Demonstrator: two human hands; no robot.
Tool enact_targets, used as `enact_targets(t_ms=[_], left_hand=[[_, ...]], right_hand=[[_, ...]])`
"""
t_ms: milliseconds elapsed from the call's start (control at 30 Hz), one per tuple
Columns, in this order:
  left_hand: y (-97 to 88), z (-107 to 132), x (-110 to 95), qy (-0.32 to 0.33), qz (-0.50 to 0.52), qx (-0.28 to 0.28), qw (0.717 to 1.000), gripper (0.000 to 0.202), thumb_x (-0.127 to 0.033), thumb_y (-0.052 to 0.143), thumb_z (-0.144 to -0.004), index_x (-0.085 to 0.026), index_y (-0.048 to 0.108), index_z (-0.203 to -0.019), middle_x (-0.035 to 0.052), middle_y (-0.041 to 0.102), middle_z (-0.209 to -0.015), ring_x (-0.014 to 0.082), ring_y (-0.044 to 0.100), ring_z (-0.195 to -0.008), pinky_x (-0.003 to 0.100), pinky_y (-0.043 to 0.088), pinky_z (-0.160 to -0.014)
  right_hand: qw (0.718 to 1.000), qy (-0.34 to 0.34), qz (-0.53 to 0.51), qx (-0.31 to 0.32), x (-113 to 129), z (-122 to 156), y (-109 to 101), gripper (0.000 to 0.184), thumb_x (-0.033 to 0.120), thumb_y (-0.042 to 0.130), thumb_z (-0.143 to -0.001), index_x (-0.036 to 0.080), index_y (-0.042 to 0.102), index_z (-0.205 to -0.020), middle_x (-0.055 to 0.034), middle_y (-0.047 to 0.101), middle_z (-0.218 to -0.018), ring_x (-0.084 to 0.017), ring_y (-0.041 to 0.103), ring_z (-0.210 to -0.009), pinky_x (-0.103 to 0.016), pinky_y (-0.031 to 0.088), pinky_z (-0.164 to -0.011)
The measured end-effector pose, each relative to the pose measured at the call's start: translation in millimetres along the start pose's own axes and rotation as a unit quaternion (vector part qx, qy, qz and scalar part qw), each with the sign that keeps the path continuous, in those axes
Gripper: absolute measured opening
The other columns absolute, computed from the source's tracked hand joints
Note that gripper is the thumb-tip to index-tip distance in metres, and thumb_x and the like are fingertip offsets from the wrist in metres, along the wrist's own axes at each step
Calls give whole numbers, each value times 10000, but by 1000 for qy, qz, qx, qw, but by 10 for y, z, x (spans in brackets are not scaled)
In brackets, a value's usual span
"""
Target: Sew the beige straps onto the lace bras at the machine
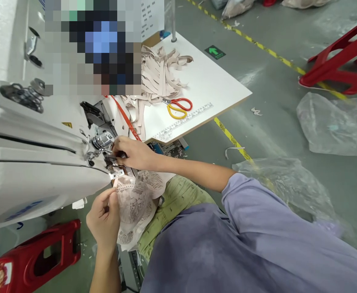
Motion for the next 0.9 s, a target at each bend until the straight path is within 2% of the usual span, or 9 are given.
enact_targets(t_ms=[167, 267, 333, 467, 700, 767, 833, 900], left_hand=[[20, -4, -7, -15, -4, 6, 1000, 257, -364, 598, -933, -201, 773, -1028, 33, 770, -817, 150, 689, -666, 228, 465, -549], [46, -10, -12, -11, -10, 11, 1000, 245, -354, 611, -928, -210, 778, -1032, 35, 781, -842, 134, 661, -605, 227, 449, -531], [64, -16, -25, 1, -9, 10, 1000, 235, -347, 612, -929, -215, 783, -1020, 38, 786, -857, 131, 654, -594, 232, 464, -554], [97, -25, -41, 3, -1, 6, 1000, 237, -354, 603, -931, -220, 782, -1011, 49, 788, -888, 163, 702, -696, 246, 509, -628], [136, 2, 68, -10, 2, 8, 1000, 284, -377, 581, -944, -201, 714, -1123, 36, 738, -823, 166, 683, -691, 257, 496, -632], [148, 13, 41, 13, -17, -12, 1000, 314, -392, 564, -951, -177, 677, -1149, 69, 722, -878, 204, 684, -787, 303, 513, -715], [147, 51, -83, 54, -64, -80, 993, 339, -402, 561, -950, -153, 643, -1166, 131, 700, -997, 264, 662, -950, 389, 500, -852], [175, 127, -294, 101, -110, -141, 979, 369, -397, 589, -936, -149, 618, -1208, 172, 670, -1097, 304, 619, -1063, 452, 449, -945]], right_hand=[[1000, 14, 11, 9, 25, 1, -26, 131, 209, 599, -806, 160, 633, -923, -78, 616, -1050, -194, 560, -882, -271, 406, -744], [1000, 11, 11, 8, 35, 5, -43, 127, 201, 597, -790, 162, 615, -910, -73, 604, -1038, -185, 550, -864, -270, 404, -742], [1000, 6, 10, 3, 33, 6, -47, 126, 193, 596, -776, 164, 602, -898, -72, 596, -1035, -181, 545, -858, -268, 402, -739], [1000, 3, 9, 4, 18, 7, -44, 98, 190, 568, -776, 171, 587, -870, -69, 583, -1012, -182, 536, -849, -271, 403, -733], [1000, -10, 1, 3, 14, 17, -69, 96, 169, 540, -765, 170, 565, -857, -63, 568, -1002, -172, 529, -850, -268, 396, -735], [1000, -11, -5, 2, 29, 20, -82, 94, 160, 533, -757, 168, 556, -847, -66, 568, -1005, -170, 528, -850, -270, 395, -739], [1000, -3, -11, 3, 50, 24, -93, 100, 154, 529, -743, 168, 548, -840, -71, 567, -1007, -171, 526, -844, -274, 398, -735], [1000, 8, -13, 3, 74, 30, -101, 102, 150, 530, -726, 171, 539, -826, -71, 567, -998, -173, 522, -836, -278, 400, -724]])
Point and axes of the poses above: each hand's wrist, its own z-axis away from the middle knuckle, its own y-axis out of the palm, x = y × z, the point moved 4 cm from there along -z, towards the middle knuckle
